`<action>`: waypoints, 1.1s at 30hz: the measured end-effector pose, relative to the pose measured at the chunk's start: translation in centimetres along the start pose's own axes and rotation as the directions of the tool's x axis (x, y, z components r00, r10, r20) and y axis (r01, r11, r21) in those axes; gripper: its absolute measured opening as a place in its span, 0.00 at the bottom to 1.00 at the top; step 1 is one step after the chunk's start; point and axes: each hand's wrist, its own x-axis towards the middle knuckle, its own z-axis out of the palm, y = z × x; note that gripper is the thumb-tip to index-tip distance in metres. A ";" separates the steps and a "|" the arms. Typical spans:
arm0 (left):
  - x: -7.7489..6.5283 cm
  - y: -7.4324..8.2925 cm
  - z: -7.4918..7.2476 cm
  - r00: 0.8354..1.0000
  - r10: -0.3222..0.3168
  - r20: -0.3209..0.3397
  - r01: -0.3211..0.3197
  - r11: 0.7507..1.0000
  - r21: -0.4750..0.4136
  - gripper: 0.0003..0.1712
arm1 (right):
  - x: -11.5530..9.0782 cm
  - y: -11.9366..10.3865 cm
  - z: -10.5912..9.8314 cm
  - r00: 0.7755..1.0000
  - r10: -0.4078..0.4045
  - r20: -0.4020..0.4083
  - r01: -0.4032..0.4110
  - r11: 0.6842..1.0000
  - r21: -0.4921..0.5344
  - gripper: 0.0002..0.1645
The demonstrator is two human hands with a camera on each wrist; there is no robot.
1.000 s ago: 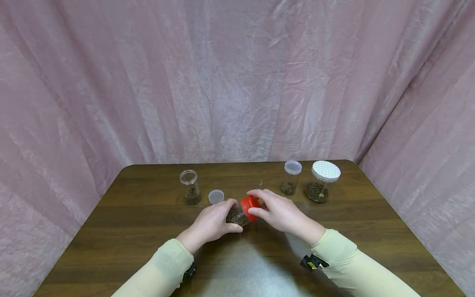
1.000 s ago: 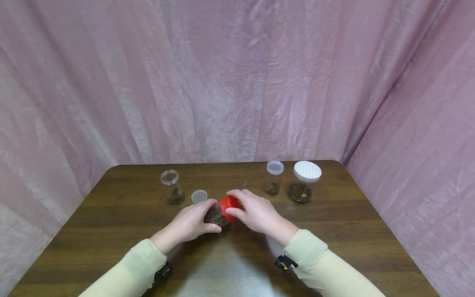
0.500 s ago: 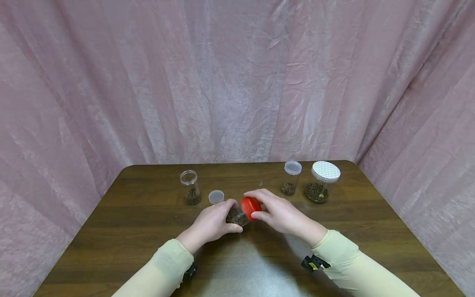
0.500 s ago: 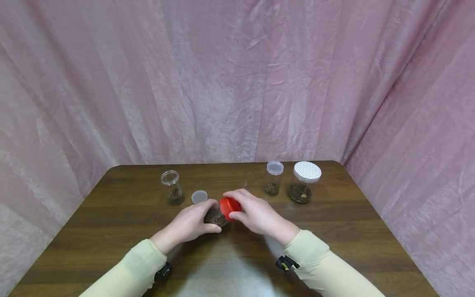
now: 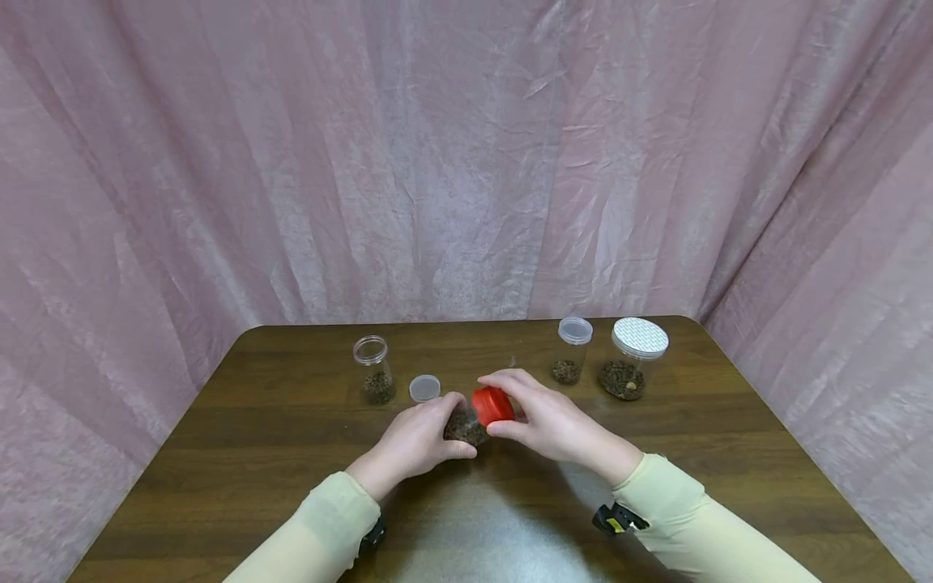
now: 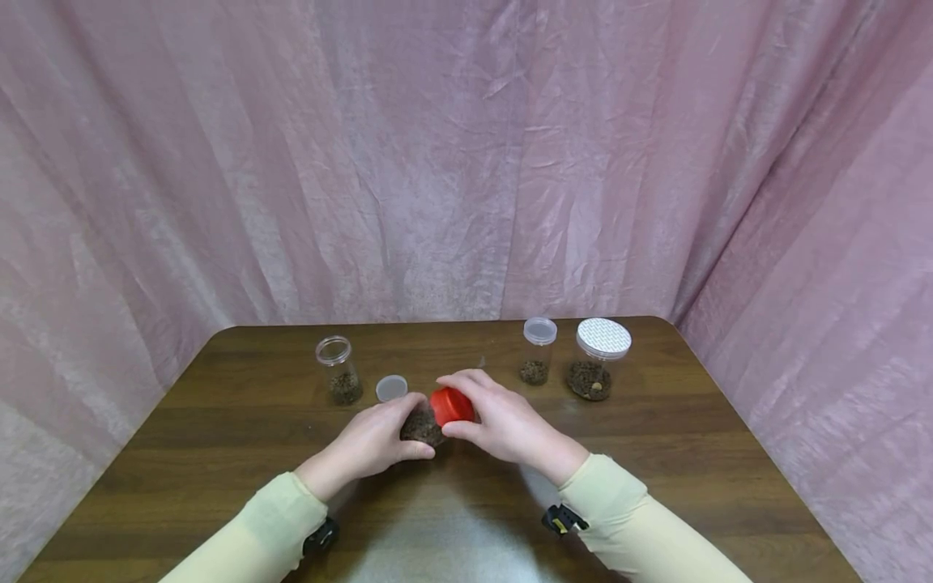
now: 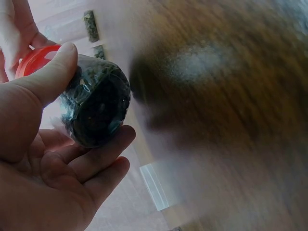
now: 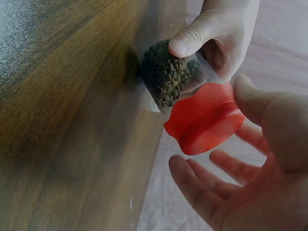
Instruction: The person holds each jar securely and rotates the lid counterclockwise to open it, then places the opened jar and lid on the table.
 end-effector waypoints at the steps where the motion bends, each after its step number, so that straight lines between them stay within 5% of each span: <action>1: 0.0 0.0 0.0 1.000 0.000 0.001 0.000 1.000 0.000 0.33 | 0.0 -0.1 0.0 0.999 0.032 0.000 -0.032 0.999 -0.003 0.38; 7: -0.1 0.2 -0.1 1.000 -0.009 0.019 0.009 1.000 -0.003 0.35 | 0.4 -0.6 0.0 0.981 0.194 0.006 -0.194 0.981 -0.028 0.34; 12: -0.1 0.2 0.0 1.000 -0.014 0.022 0.014 1.000 -0.002 0.35 | 0.5 -0.8 0.1 0.971 0.239 0.022 -0.238 0.970 -0.053 0.34; 33: -0.1 0.1 0.0 1.000 -0.002 -0.002 0.002 1.000 0.007 0.34 | -0.1 -0.1 -0.1 0.999 0.035 0.039 -0.034 0.999 -0.023 0.37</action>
